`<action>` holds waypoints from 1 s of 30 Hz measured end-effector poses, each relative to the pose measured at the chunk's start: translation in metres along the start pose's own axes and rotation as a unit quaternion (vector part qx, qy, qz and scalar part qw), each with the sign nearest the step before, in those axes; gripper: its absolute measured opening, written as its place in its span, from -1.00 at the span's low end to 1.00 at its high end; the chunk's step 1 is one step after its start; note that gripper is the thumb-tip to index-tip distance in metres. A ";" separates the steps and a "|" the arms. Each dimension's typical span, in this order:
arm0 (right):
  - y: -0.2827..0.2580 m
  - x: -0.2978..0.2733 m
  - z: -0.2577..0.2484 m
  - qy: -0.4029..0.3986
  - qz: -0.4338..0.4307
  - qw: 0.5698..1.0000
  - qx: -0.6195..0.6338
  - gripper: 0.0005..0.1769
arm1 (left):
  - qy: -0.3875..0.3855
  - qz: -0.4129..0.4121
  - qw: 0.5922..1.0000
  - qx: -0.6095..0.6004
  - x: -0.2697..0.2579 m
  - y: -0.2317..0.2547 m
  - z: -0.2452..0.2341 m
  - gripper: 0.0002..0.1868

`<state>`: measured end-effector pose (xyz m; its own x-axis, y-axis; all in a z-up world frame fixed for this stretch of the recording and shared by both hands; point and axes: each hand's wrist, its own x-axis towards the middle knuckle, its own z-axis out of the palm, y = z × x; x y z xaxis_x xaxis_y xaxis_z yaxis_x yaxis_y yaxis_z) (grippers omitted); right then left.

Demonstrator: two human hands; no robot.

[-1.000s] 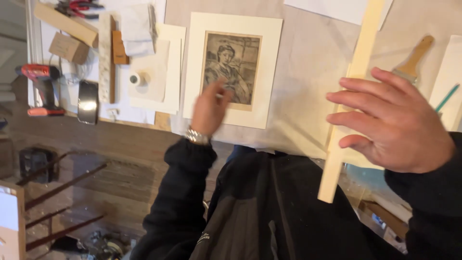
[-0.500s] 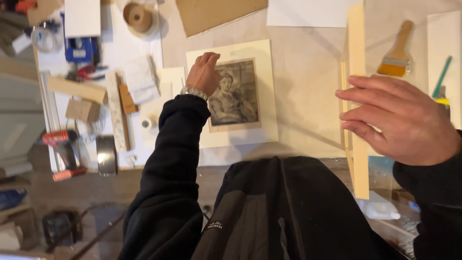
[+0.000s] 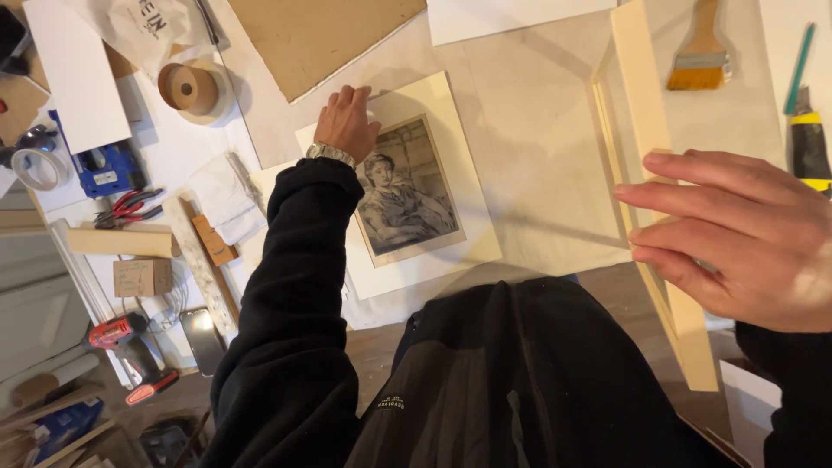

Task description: Cleaning a frame, placing artwork inside, and securing the backing board.

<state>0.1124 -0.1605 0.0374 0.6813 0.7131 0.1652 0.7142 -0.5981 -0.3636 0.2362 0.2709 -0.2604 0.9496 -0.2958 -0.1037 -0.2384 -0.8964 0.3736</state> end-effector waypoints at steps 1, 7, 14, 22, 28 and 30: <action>0.002 0.000 0.001 -0.002 0.001 1.000 0.004 -0.86 | -0.004 -0.002 1.000 0.000 0.002 -0.002 0.003 -0.34; 0.011 -0.006 0.008 0.010 -0.008 0.999 0.033 -0.85 | -0.015 -0.032 0.998 -0.043 0.011 -0.005 0.009 -0.57; 0.009 -0.005 0.005 0.003 -0.012 1.000 0.023 -0.85 | -0.125 -0.067 0.981 -0.129 0.009 0.007 -0.028 -0.71; 0.004 -0.008 -0.005 0.035 -0.033 0.999 -0.006 -0.83 | -0.050 -0.017 0.987 -0.152 -0.013 0.051 -0.134 -0.78; -0.002 -0.015 -0.011 0.012 -0.054 0.998 -0.005 -0.86 | 0.071 0.083 0.989 -0.103 -0.034 0.098 -0.240 -0.83; -0.006 -0.017 -0.014 -0.005 -0.050 0.998 -0.039 -0.79 | 0.123 0.101 0.987 0.032 -0.037 0.114 -0.274 -0.82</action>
<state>0.0989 -0.1743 0.0491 0.6049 0.7740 0.1871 0.7889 -0.5506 -0.2728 0.2302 0.2704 0.0388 0.9000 -0.3891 0.1964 -0.4331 -0.8488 0.3032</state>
